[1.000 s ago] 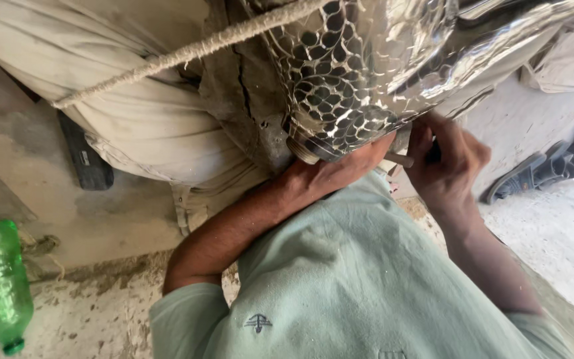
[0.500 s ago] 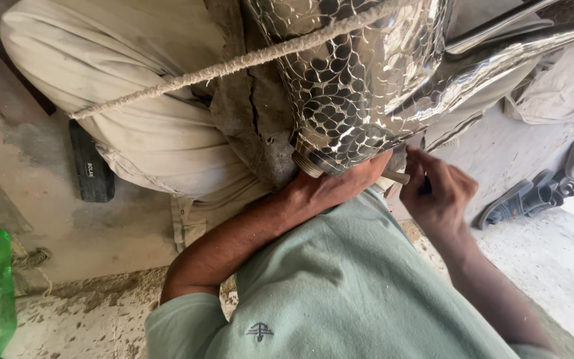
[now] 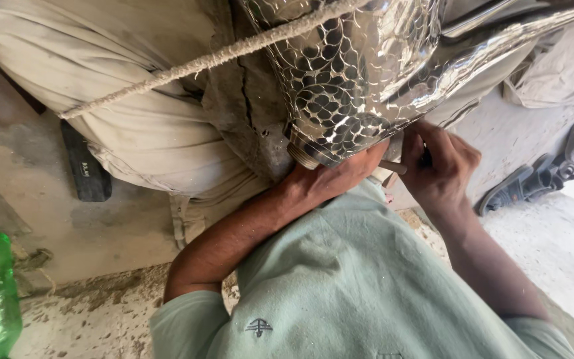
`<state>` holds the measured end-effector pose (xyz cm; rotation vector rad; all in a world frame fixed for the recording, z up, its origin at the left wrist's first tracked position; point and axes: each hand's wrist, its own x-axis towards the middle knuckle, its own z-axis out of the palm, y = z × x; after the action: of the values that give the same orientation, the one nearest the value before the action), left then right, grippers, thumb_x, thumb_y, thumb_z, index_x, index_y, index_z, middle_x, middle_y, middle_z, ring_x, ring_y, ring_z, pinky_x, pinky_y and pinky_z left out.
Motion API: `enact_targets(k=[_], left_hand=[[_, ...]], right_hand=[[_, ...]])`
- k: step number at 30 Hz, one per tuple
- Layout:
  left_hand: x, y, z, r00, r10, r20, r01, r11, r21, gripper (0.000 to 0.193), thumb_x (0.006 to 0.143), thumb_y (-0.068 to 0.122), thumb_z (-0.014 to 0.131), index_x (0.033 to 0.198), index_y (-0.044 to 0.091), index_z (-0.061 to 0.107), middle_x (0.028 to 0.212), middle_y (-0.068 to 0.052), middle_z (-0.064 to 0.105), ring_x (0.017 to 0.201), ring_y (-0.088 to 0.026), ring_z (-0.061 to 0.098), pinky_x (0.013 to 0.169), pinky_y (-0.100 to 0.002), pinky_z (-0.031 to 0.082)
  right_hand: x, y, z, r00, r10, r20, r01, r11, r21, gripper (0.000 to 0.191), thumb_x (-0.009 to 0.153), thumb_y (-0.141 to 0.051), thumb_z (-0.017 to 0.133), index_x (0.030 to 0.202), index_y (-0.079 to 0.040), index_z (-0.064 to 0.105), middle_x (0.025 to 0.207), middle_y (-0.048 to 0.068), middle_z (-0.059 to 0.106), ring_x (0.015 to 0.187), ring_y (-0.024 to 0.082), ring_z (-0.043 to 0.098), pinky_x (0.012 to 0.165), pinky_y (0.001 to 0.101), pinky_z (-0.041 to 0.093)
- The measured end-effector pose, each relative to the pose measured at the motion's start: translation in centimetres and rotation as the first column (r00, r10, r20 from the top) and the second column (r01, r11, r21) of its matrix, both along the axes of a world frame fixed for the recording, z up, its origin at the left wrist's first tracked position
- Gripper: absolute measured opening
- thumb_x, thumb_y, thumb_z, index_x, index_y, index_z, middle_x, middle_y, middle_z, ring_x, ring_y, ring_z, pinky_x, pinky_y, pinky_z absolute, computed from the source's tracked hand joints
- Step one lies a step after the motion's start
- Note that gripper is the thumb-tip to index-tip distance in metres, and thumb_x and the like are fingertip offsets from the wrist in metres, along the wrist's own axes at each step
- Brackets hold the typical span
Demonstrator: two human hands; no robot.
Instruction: The person uses a small metal punch and a wooden mallet to create a textured pattern on a large, shiny metal vessel. They repeatedly position the punch on the surface and strike it with the mallet, working methodically along the curved body of the object.
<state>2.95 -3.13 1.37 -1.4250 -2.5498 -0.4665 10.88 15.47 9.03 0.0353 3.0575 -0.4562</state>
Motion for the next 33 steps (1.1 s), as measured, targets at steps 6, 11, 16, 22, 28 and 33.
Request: enact_targets(k=[6,11,16,22,28,33], left_hand=[[0.1,0.2,-0.2,0.985,-0.056,-0.165,0.04,0.995,-0.095,0.036,0.1,0.036,0.05,0.11,0.008,0.07,0.107,-0.01,0.066,0.105,-0.026,0.063,0.095,-0.048,0.054],[0.6,0.0,-0.4,0.995,-0.047,-0.084,0.04,0.996,-0.074,0.03,0.111,0.033,0.054,0.113,0.008,0.068,0.105,-0.009,0.063,0.105,-0.025,0.061,0.096,-0.048,0.054],[0.7,0.5,-1.1,0.998,0.054,-0.027,-0.053,0.998,0.03,0.029,0.099,0.038,0.053,0.1,0.013,0.066,0.102,-0.007,0.065,0.1,-0.022,0.063,0.091,-0.047,0.056],[1.1,0.5,-1.1,0.972,-0.032,-0.233,-0.006,0.987,-0.16,0.04,0.117,0.045,0.046,0.102,0.013,0.065,0.091,-0.002,0.055,0.092,-0.019,0.058,0.09,-0.045,0.056],[0.5,0.2,-0.6,0.972,0.009,-0.233,-0.032,0.995,-0.095,0.038,0.105,0.041,0.051,0.109,0.008,0.069,0.104,-0.009,0.064,0.103,-0.023,0.062,0.095,-0.048,0.053],[0.2,0.2,-0.1,0.996,0.005,-0.087,-0.01,0.998,-0.057,0.035,0.102,0.04,0.049,0.108,0.011,0.068,0.104,-0.008,0.064,0.102,-0.024,0.063,0.093,-0.049,0.055]], right_hand=[[0.0,0.1,-0.1,1.0,0.013,-0.016,-0.014,1.0,-0.018,0.006,0.106,0.001,0.065,0.102,-0.002,0.068,0.076,0.008,0.068,0.059,0.016,0.062,0.052,0.0316,0.047],[0.0,0.1,0.1,0.998,-0.05,0.025,0.051,0.998,-0.042,0.006,0.113,-0.002,0.064,0.109,-0.001,0.067,0.076,0.008,0.067,0.062,0.013,0.064,0.055,0.0291,0.051],[-0.6,0.3,-0.3,0.994,0.103,-0.044,-0.102,0.995,0.016,0.007,0.105,0.003,0.064,0.104,0.001,0.07,0.076,0.008,0.072,0.057,0.013,0.064,0.05,0.0285,0.049],[1.4,0.9,-0.8,1.0,-0.013,0.025,0.014,0.999,-0.039,0.01,0.113,0.0,0.059,0.107,0.001,0.067,0.079,0.008,0.071,0.064,0.011,0.068,0.054,0.0265,0.052],[1.0,1.1,-1.1,0.999,0.037,-0.035,-0.037,0.999,0.001,0.012,0.109,0.0,0.065,0.098,-0.001,0.064,0.073,0.009,0.065,0.056,0.016,0.061,0.051,0.0319,0.047],[-0.1,0.1,-0.1,1.0,0.007,0.004,-0.006,0.999,-0.046,0.009,0.11,-0.001,0.058,0.108,0.0,0.066,0.081,0.008,0.069,0.066,0.014,0.066,0.057,0.0296,0.051]])
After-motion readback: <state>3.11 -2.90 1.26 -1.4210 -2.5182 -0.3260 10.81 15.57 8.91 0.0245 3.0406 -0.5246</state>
